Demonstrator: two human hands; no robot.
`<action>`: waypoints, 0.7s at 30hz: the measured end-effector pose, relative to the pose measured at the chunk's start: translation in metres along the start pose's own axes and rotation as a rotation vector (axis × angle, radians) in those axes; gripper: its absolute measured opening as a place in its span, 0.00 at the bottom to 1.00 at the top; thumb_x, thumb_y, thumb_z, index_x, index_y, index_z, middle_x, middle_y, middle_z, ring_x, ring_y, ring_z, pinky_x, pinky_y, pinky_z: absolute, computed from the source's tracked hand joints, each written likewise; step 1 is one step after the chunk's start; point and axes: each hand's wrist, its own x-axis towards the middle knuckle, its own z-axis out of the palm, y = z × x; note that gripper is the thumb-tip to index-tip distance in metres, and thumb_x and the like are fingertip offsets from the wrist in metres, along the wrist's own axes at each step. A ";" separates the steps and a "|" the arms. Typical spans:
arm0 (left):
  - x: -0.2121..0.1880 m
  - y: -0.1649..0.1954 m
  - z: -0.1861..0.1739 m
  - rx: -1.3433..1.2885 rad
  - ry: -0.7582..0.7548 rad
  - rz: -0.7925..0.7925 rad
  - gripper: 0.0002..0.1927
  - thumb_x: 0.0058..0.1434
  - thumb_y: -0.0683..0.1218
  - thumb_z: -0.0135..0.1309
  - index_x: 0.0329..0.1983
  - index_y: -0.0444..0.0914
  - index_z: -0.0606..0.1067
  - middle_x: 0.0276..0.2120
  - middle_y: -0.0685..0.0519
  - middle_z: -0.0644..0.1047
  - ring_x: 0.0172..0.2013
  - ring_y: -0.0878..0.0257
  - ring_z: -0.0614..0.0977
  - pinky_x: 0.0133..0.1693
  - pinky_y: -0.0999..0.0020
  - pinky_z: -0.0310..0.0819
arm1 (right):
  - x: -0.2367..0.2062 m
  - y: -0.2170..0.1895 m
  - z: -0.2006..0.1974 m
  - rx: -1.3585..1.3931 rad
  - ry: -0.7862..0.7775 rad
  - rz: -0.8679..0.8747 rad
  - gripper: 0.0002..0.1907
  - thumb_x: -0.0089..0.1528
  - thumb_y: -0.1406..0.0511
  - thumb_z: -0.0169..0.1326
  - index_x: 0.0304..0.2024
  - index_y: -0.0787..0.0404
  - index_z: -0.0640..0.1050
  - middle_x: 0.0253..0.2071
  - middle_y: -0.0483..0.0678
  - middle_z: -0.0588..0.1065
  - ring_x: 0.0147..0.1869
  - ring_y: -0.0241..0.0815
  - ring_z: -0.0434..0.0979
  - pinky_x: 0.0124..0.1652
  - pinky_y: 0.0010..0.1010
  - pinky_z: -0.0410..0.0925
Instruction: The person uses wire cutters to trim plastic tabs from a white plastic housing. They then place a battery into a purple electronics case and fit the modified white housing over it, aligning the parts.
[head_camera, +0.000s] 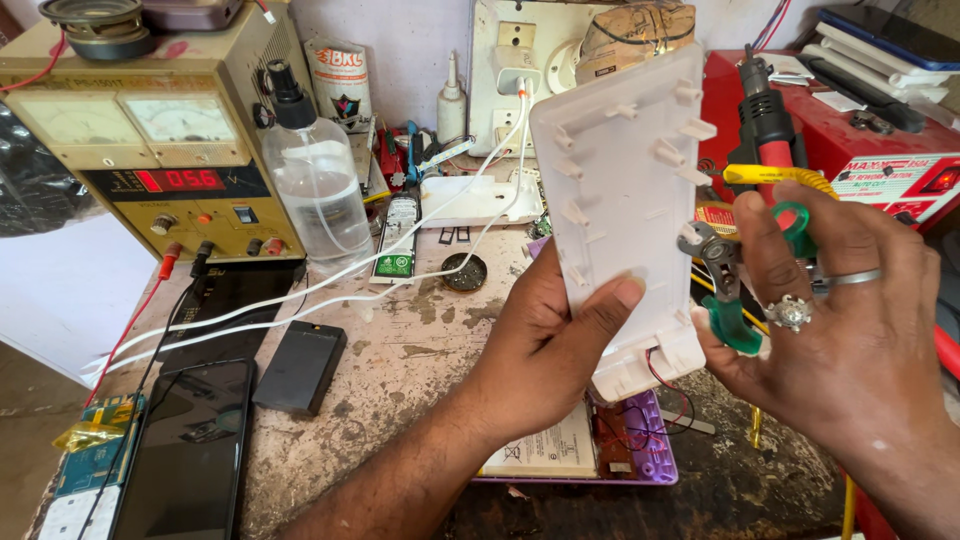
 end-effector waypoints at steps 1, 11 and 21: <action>0.000 0.000 0.001 0.008 0.000 -0.002 0.20 0.77 0.43 0.46 0.69 0.34 0.63 0.54 0.50 0.76 0.55 0.69 0.76 0.58 0.67 0.75 | 0.000 0.002 0.002 0.009 0.006 -0.007 0.55 0.44 0.58 0.70 0.71 0.62 0.62 0.66 0.63 0.63 0.62 0.64 0.64 0.54 0.57 0.62; 0.001 -0.002 0.000 -0.011 -0.012 0.036 0.20 0.77 0.42 0.46 0.70 0.34 0.63 0.56 0.51 0.75 0.57 0.70 0.75 0.61 0.67 0.73 | -0.005 -0.013 0.033 0.040 0.208 0.060 0.54 0.57 0.58 0.69 0.79 0.57 0.55 0.70 0.64 0.61 0.66 0.63 0.62 0.55 0.55 0.60; 0.007 -0.011 0.002 0.052 -0.010 0.054 0.20 0.77 0.42 0.46 0.70 0.34 0.62 0.56 0.51 0.75 0.57 0.69 0.75 0.61 0.67 0.73 | -0.002 -0.010 0.045 0.073 0.275 0.042 0.47 0.60 0.53 0.68 0.74 0.60 0.61 0.65 0.62 0.63 0.62 0.60 0.62 0.53 0.50 0.62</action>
